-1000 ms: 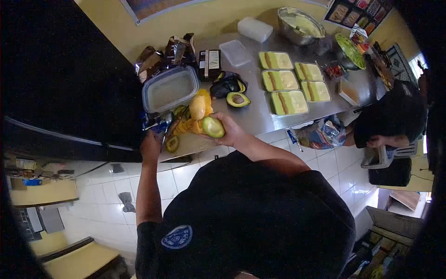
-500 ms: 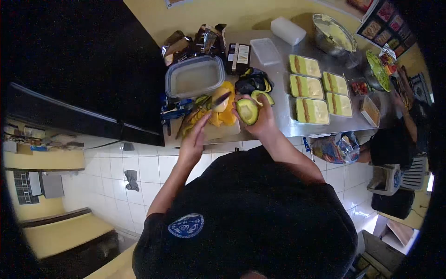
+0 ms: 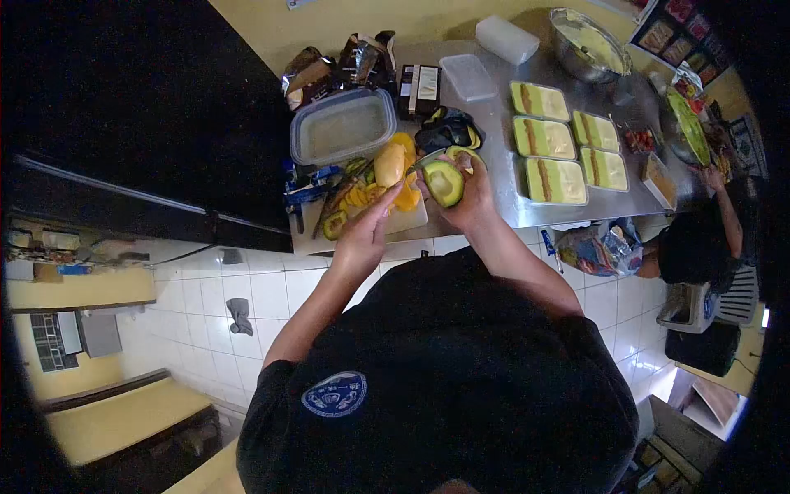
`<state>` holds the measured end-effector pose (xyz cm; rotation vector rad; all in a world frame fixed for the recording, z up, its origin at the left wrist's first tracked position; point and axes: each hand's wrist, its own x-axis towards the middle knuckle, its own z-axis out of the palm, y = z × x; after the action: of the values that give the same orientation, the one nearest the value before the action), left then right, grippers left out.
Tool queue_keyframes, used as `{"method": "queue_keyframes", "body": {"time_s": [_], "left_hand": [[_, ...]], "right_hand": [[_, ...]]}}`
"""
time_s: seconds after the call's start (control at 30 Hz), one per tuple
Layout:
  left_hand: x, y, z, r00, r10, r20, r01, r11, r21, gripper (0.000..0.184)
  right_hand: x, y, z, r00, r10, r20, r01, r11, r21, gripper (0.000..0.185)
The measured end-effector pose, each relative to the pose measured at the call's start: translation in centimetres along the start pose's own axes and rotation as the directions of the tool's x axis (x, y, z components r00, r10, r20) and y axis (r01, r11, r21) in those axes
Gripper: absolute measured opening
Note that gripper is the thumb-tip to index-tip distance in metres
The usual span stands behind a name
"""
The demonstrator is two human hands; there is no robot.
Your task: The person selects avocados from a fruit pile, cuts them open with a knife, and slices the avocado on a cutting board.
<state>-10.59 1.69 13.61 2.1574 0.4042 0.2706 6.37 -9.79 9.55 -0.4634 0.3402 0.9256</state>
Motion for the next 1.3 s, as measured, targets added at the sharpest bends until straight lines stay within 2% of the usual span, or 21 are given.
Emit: {"method": "queue_keyframes", "body": {"time_s": [0.1, 0.33, 0.4, 0.47, 0.53, 0.6, 0.67, 0.73, 0.8, 0.83, 0.87, 0.9, 0.93, 0.97, 1.0, 1.07, 1.1, 1.2, 1.23, 1.27, 1.3], "left_hand": [[0.1, -0.5, 0.2, 1.0, -0.021, 0.017, 0.019, 0.997, 0.073, 0.044], [-0.2, -1.4, 1.5, 0.996, 0.084, -0.021, -0.082, 0.991, 0.108, 0.044], [-0.3, -1.2, 1.7, 0.995, 0.091, -0.027, -0.088, 0.991, 0.099, 0.043], [-0.3, -1.0, 1.9, 0.996, -0.064, 0.065, 0.063, 0.998, 0.017, 0.041], [-0.1, -1.4, 2.4, 0.996, -0.06, 0.062, 0.063, 0.997, -0.049, 0.04], [-0.1, -1.5, 2.8, 0.996, -0.06, 0.059, 0.067, 0.991, -0.119, 0.039], [0.0, -1.3, 3.2, 0.994, -0.052, 0.096, 0.078, 0.953, -0.294, 0.038], [0.3, -2.3, 3.8, 0.997, 0.001, 0.08, 0.026, 0.94, -0.339, 0.039], [0.3, -2.5, 4.2, 0.998, 0.033, 0.044, -0.013, 0.92, -0.392, 0.041], [0.6, -1.8, 4.0, 0.989, -0.048, 0.137, 0.105, 0.888, -0.448, 0.042], [0.8, -1.2, 3.6, 0.967, -0.116, 0.228, 0.218, 0.84, -0.497, 0.042], [0.8, -0.7, 3.3, 0.973, -0.128, 0.194, 0.213, 0.825, -0.524, 0.042], [0.8, -0.2, 3.0, 0.948, -0.145, 0.284, 0.288, 0.772, -0.567, 0.042], [0.9, 0.1, 2.7, 0.917, -0.144, 0.372, 0.356, 0.717, -0.599, 0.043], [0.9, 0.4, 2.5, 0.927, -0.144, 0.346, 0.342, 0.704, -0.622, 0.043], [0.8, 0.8, 2.1, 0.852, -0.15, 0.502, 0.493, 0.553, -0.672, 0.044], [0.8, 1.1, 1.5, 0.862, -0.15, 0.484, 0.482, 0.54, -0.69, 0.044], [2.0, 1.9, 0.2, 0.92, -0.124, 0.371, 0.311, 0.807, -0.502, 0.043], [2.1, 1.2, 1.3, 0.919, -0.113, 0.376, 0.306, 0.807, -0.504, 0.043], [2.5, -0.3, 3.0, 0.991, 0.043, 0.126, 0.02, 0.889, -0.458, 0.043], [2.7, -0.2, 3.1, 0.966, 0.232, -0.116, -0.258, 0.906, -0.335, 0.043]], "right_hand": [[0.4, -0.3, -0.4, 0.995, 0.095, -0.008, -0.095, 0.996, 0.003, 0.053], [0.3, -0.4, 0.1, 0.986, 0.115, -0.123, -0.123, 0.991, -0.055, 0.053], [0.9, 0.0, -0.8, 0.999, 0.019, 0.049, -0.016, 0.998, -0.056, 0.055], [0.8, -0.5, -0.2, 0.999, 0.036, 0.01, -0.035, 0.993, -0.111, 0.056], [0.9, -0.7, 0.4, 0.998, 0.053, -0.03, -0.058, 0.984, -0.17, 0.057], [1.0, -0.9, 0.2, 0.997, 0.032, 0.071, -0.018, 0.982, -0.187, 0.057], [1.1, -1.1, 0.0, 0.994, 0.037, 0.104, -0.017, 0.982, -0.19, 0.053], [1.2, -1.6, 0.0, 0.989, 0.046, 0.14, -0.017, 0.98, -0.2, 0.05], [1.1, -1.9, 0.0, 0.946, 0.118, 0.302, -0.096, 0.992, -0.086, 0.045], [1.0, -1.7, 0.3, 0.942, 0.153, 0.298, -0.122, 0.985, -0.12, 0.045], [0.9, -1.6, 0.7, 0.952, 0.074, 0.299, -0.052, 0.995, -0.08, 0.044], [0.8, -1.5, 1.0, 0.955, -0.008, 0.297, 0.02, 0.999, -0.039, 0.043], [0.9, -1.8, 1.0, 0.975, -0.057, 0.217, 0.073, 0.995, -0.067, 0.043], [1.0, -2.0, 1.0, 0.974, -0.033, 0.222, 0.057, 0.993, -0.102, 0.043], [1.0, -2.2, 1.0, 0.953, -0.065, 0.296, 0.095, 0.991, -0.09, 0.044], [1.3, -2.8, 0.6, 0.915, -0.09, 0.392, 0.129, 0.989, -0.073, 0.048], [1.3, -2.5, 0.9, 0.915, -0.07, 0.397, 0.117, 0.988, -0.096, 0.048], [0.8, -2.1, 1.7, 0.887, -0.243, 0.392, 0.306, 0.946, -0.108, 0.059], [0.0, -2.1, 1.8, 0.885, -0.253, 0.391, 0.318, 0.942, -0.109, 0.059], [-0.8, -2.0, 2.0, 0.922, -0.148, 0.358, 0.198, 0.974, -0.107, 0.06], [-1.2, -1.9, 2.4, 0.944, -0.039, 0.328, 0.077, 0.992, -0.101, 0.061]]}}
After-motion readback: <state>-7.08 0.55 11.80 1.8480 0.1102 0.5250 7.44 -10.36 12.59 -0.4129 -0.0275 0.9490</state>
